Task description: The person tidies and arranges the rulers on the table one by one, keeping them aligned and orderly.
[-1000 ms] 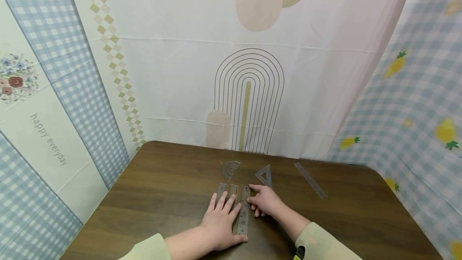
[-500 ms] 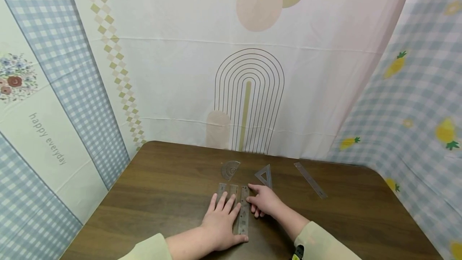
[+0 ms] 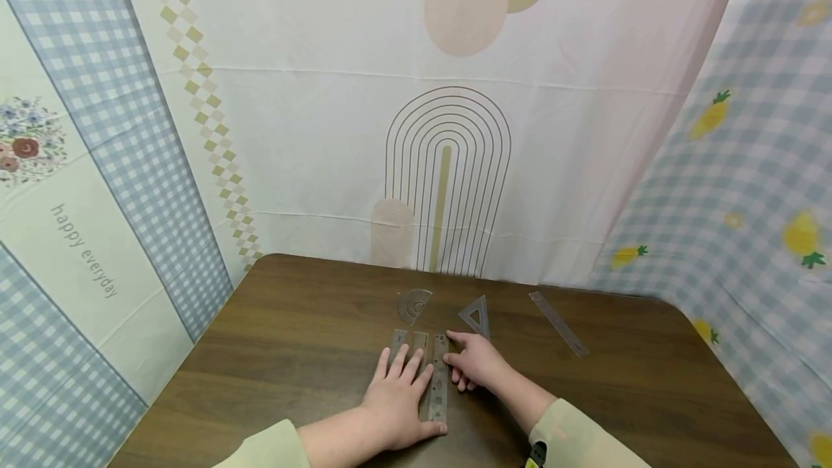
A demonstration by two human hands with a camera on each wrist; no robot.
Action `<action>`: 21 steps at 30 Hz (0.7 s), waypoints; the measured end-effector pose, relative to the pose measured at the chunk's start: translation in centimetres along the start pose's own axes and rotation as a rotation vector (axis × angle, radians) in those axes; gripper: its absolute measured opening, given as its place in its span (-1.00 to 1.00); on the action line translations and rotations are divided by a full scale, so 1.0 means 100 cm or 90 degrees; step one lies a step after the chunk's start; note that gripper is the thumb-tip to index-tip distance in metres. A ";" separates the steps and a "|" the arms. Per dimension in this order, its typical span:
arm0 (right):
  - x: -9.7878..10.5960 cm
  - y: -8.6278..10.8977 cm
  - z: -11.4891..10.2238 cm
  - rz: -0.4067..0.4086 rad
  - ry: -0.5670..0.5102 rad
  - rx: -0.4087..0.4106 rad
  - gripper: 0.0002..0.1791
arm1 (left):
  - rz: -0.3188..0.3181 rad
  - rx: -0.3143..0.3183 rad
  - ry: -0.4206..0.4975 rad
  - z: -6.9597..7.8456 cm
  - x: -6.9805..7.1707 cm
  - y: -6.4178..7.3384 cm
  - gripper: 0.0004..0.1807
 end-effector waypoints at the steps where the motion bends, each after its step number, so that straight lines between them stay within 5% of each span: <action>1: 0.000 0.000 0.000 0.002 -0.001 -0.001 -0.35 | 0.000 0.000 0.000 0.000 0.000 0.000 0.09; 21: 0.002 0.000 0.002 0.016 -0.002 -0.006 -0.35 | -0.003 0.004 0.001 -0.001 0.004 0.001 0.09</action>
Point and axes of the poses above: each hand's wrist, its own y-axis away from the middle knuckle, its own x-axis out of the back of the hand, z = x × y, the point moved 7 cm from there along -y, towards the middle knuckle, and after that the axes turned 13 degrees about -y, right-handed, at the moved point
